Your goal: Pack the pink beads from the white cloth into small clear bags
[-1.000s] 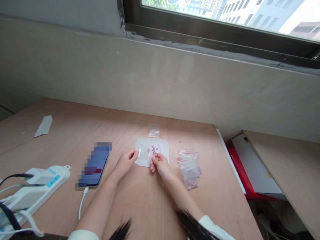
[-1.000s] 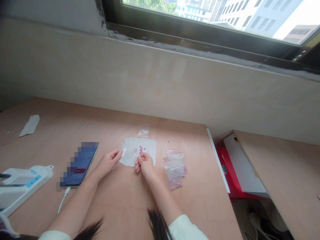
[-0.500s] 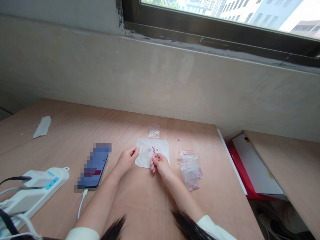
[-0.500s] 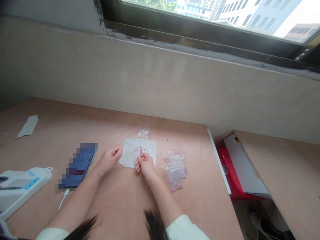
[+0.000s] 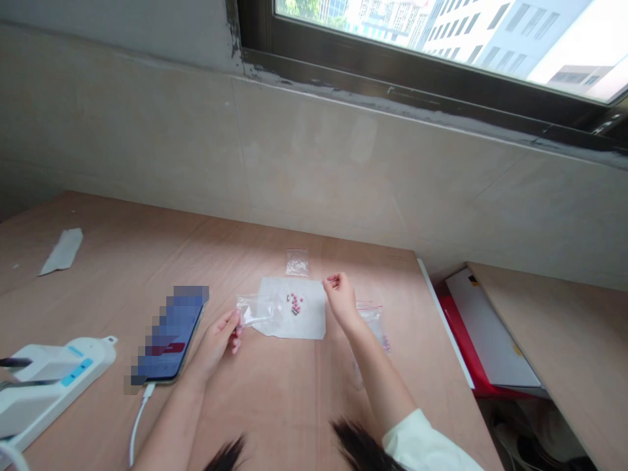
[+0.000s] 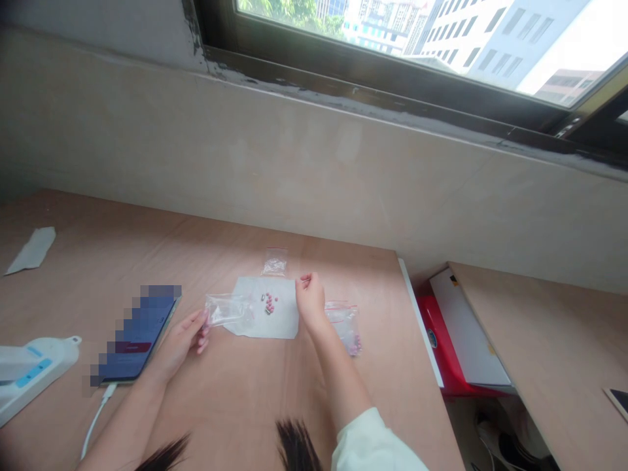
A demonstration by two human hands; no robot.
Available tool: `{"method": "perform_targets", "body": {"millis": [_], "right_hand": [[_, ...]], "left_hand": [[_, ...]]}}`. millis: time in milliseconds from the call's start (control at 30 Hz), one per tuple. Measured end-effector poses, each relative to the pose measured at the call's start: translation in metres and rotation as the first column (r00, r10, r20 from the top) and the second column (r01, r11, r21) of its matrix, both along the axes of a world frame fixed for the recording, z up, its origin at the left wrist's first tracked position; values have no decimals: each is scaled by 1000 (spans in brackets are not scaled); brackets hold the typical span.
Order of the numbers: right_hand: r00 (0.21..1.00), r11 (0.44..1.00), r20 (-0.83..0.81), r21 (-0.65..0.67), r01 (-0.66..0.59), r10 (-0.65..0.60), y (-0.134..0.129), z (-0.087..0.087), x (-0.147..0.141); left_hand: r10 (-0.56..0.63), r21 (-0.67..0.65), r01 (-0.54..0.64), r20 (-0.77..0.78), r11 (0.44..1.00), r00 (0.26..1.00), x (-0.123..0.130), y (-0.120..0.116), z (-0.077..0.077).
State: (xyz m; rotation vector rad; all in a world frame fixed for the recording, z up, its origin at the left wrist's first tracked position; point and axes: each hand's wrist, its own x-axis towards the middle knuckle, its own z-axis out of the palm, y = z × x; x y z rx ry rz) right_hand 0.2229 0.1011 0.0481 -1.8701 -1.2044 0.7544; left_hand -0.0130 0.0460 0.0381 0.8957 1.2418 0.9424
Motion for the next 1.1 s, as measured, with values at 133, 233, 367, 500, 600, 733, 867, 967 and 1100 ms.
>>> {"method": "perform_targets", "body": {"millis": [133, 233, 367, 500, 600, 733, 867, 967, 1100], "right_hand": [[946, 997, 324, -62, 42, -19, 35, -5, 24], [933, 996, 358, -90, -13, 44, 45, -17, 29], [929, 995, 360, -78, -64, 88, 43, -25, 33], [933, 992, 339, -75, -105, 124, 30, -20, 22], [936, 971, 260, -27, -239, 238, 13, -19, 0], [918, 945, 227, -44, -324, 325, -7, -18, -27], [964, 974, 161, 50, -221, 210, -23, -4, -38], [953, 959, -109, 24, -282, 283, -36, 5, -46], [824, 931, -494, -75, -357, 277, -45, 7, -54]], "left_hand": [[83, -53, -80, 65, 995, 994, -8, -14, -14], [84, -69, -80, 56, 994, 995, -9, -17, -14], [57, -75, -55, 22, 996, 998, -8, -15, -12], [33, -59, -33, 1, 998, 999, -9, -14, -14], [-3, -19, 3, -32, 1000, 999, -9, -15, -12], [2, 28, 1, -84, 1000, 996, -6, -15, -3], [63, 80, -60, -35, 995, 997, 1, -19, 9], [80, 109, -84, 41, 990, 996, 11, -25, 16], [25, 89, -31, 72, 996, 997, 26, -33, 19]]}}
